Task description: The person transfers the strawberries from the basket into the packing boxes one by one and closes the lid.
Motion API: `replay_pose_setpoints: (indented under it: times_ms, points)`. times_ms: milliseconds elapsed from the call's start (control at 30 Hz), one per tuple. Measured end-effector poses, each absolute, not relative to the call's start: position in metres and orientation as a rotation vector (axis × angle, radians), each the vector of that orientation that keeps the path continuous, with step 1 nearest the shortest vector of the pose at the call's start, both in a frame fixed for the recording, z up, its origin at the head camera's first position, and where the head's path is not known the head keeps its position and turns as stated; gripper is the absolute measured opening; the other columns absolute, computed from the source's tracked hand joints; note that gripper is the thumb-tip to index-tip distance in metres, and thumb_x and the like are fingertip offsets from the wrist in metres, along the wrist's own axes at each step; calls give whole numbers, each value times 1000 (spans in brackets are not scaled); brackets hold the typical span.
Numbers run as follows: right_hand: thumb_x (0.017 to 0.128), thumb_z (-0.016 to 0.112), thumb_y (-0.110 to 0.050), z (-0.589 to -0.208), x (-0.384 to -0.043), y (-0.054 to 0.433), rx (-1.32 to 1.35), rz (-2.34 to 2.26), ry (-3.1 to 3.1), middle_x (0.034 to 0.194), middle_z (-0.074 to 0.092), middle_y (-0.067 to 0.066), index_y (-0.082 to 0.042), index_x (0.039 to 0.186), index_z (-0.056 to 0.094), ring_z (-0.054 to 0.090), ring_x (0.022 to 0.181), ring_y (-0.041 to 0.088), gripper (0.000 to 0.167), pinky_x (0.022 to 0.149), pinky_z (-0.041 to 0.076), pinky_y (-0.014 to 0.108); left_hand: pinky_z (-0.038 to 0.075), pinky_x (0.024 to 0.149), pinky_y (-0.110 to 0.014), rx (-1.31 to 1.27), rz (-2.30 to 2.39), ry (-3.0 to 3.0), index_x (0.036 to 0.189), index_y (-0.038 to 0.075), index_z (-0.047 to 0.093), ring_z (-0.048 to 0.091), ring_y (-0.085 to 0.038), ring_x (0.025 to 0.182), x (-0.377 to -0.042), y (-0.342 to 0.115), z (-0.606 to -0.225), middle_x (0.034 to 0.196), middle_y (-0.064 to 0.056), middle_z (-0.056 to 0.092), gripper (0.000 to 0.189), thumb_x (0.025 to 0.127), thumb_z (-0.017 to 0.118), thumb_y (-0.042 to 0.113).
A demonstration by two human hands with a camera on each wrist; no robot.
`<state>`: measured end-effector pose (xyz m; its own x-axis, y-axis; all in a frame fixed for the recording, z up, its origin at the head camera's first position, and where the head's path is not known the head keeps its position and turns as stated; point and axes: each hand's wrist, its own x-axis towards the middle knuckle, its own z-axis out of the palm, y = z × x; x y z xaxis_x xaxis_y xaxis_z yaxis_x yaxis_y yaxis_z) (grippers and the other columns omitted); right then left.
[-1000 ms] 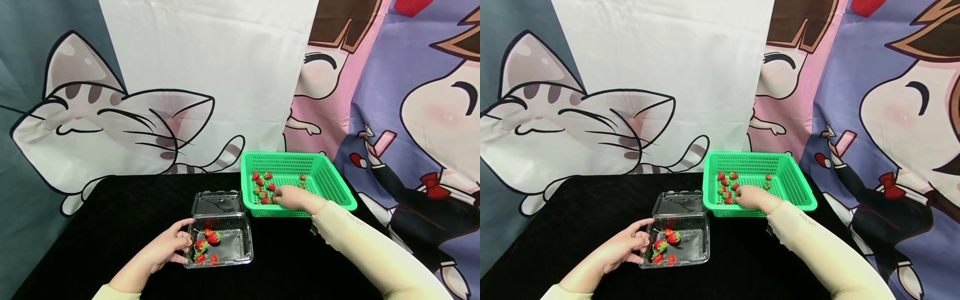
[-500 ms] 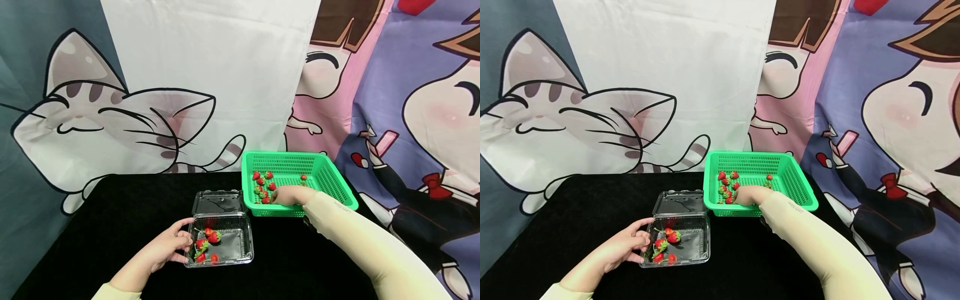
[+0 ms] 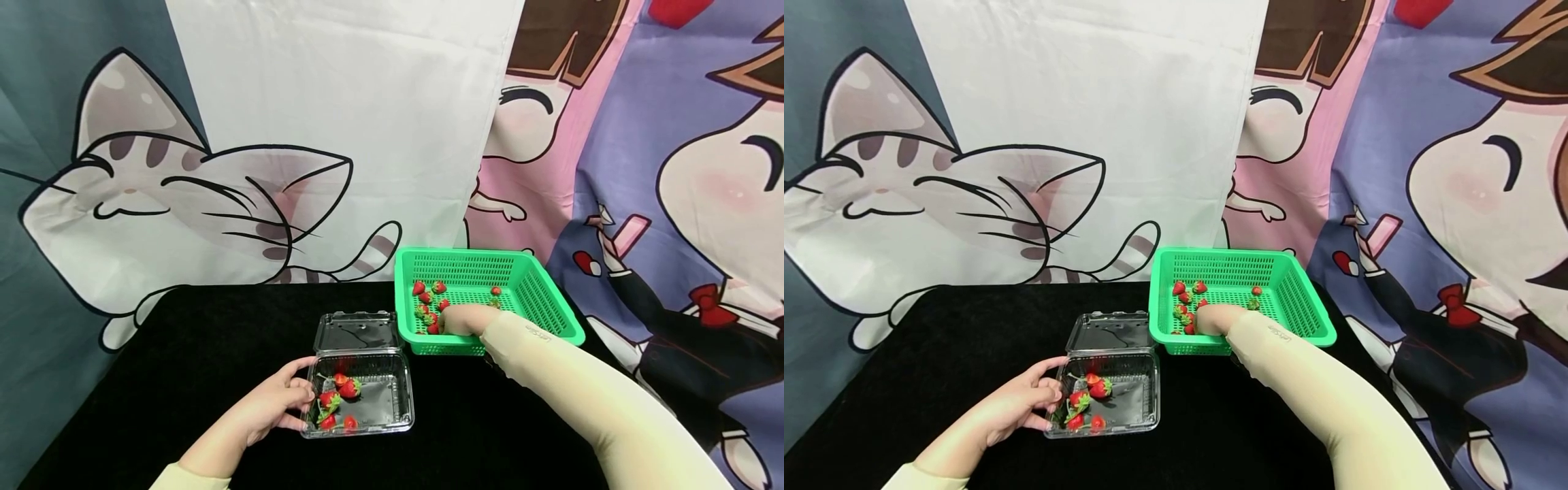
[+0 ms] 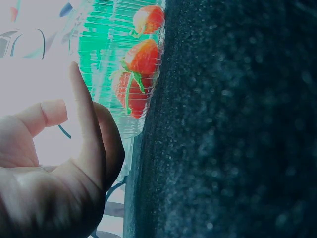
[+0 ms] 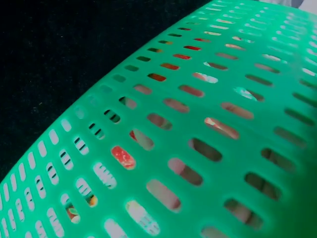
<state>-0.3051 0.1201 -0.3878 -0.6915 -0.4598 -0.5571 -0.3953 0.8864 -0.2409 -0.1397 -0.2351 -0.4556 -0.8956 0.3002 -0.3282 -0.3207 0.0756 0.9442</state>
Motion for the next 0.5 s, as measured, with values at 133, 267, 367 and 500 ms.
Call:
replay_pose_setpoints:
  times_ms: [133,267,367,500]
  points:
    - [93,49,-2,-389,-305,116,-599,-74,2462,81,55,2,-10,86,68,39,70,18,22,66,32,33,59,61,-37,-23,1867,1926,153,8,21,53,-18,80,-140,-235,-456,99,-10,52,77,85,56,3]
    - [93,49,-1,-392,-305,114,-566,-80,2481,81,56,3,-11,82,67,39,70,19,23,65,32,34,59,61,-38,-20,1866,1933,153,8,22,53,-18,80,-140,-235,-457,98,-10,52,77,85,56,3]
    - [91,51,-1,-396,-306,113,-566,-82,2498,74,50,2,-14,71,59,37,66,18,25,63,31,33,59,61,-38,-21,1866,1936,153,8,22,53,-18,80,-140,-236,-457,98,-10,52,77,85,56,3]
    - [90,49,1,-401,-309,113,-579,-82,2485,67,40,2,-15,64,44,31,63,18,31,61,27,32,59,61,-39,-22,1867,1934,153,8,22,53,-18,81,-140,-236,-458,98,-10,52,77,85,57,3]
